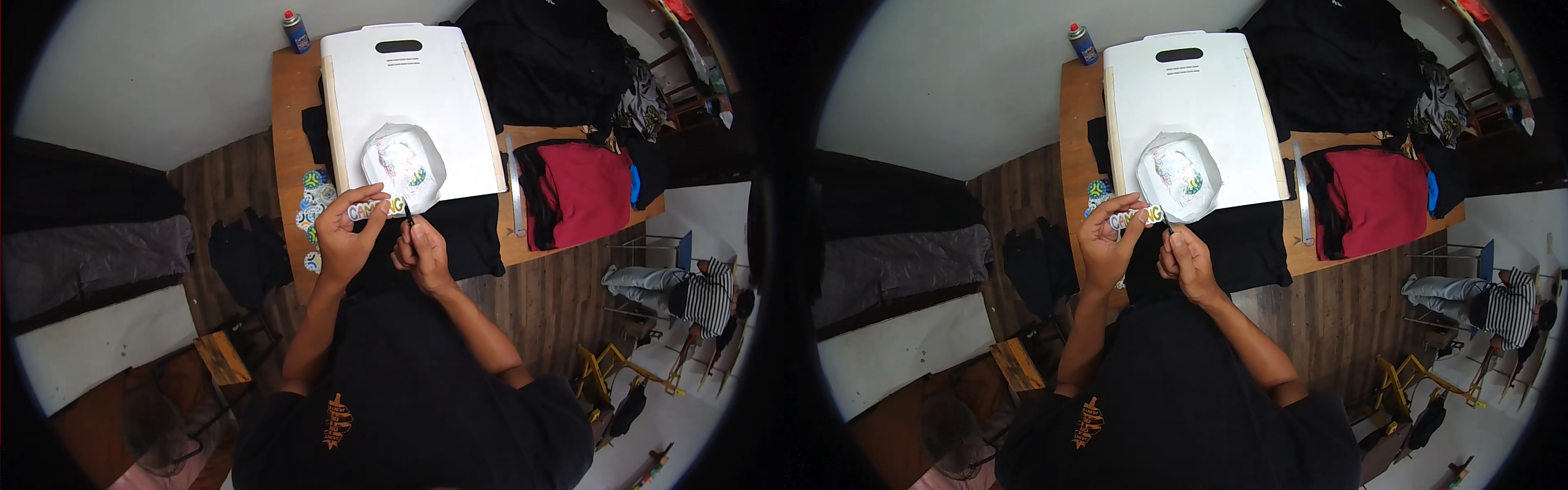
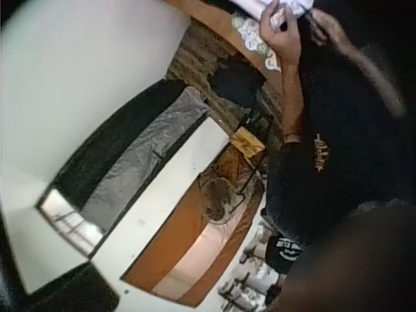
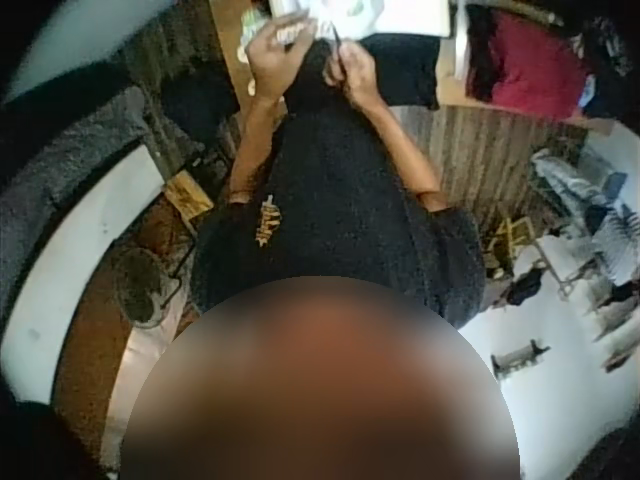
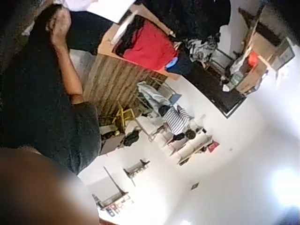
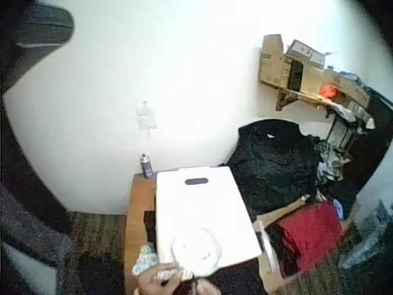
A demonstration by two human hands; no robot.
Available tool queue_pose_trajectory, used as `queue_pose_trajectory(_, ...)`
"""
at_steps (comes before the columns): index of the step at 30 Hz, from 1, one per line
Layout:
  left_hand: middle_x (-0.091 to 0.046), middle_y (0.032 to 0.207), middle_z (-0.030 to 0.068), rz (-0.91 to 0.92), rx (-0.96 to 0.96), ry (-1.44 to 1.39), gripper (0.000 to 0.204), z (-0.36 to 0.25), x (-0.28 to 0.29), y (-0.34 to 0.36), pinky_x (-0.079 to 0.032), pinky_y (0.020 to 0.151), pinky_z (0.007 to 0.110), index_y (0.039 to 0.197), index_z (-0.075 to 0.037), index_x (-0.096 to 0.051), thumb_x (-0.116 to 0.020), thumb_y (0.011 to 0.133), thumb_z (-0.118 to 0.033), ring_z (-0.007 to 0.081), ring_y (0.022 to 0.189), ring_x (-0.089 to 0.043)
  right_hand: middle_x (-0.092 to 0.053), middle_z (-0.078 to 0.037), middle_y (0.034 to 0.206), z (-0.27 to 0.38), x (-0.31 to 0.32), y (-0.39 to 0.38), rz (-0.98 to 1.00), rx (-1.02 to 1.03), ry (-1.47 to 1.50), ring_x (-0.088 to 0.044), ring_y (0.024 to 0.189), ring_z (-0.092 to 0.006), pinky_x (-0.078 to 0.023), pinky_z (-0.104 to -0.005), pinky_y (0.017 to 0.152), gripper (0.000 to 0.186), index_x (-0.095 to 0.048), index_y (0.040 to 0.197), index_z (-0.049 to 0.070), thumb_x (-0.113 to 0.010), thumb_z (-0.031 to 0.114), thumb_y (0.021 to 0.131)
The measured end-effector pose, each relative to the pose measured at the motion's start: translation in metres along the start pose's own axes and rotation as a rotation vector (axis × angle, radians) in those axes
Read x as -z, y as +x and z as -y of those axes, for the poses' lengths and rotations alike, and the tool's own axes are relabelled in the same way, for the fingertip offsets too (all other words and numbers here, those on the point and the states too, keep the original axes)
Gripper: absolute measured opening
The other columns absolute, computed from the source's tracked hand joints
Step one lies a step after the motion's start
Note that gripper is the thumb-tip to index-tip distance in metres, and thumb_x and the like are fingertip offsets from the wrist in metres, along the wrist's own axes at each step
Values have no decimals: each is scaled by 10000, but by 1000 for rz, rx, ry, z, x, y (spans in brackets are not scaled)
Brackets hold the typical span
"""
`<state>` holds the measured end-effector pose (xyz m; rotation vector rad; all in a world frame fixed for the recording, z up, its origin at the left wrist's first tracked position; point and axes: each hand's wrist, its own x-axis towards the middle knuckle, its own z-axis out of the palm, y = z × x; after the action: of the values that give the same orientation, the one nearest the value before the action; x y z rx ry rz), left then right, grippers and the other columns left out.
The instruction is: Applying labels and preparing stickers for clothing items.
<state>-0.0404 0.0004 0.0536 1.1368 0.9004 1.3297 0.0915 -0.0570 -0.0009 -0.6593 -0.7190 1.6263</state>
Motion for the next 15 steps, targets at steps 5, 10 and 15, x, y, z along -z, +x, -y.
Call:
queue_pose_trajectory(5,-668,990,128,2,11,14,271,0,0,0,-519,830,238,1116,96,-610,-656,849,77,136,929,-635,-284,36,557,-1,0,0,-12,15,8,-216,452,-62,-228,-232,438,292,-431,876,70,-364,295,1050)
queue_pose_trajectory(10,-667,991,127,5,7,13,272,1,1,0,-521,832,238,1118,97,-609,-654,851,76,138,926,-638,-299,32,564,9,-4,4,-16,31,56,-239,467,-61,-255,-233,454,294,-452,925,54,-345,296,1052)
queue_pose_trajectory(15,-670,994,124,42,11,21,268,3,4,-1,-517,822,232,1117,89,-618,-656,853,69,136,924,-640,-362,8,628,24,-10,20,-131,90,-223,-314,541,-86,-314,-251,525,362,-492,1074,21,-355,354,1039)
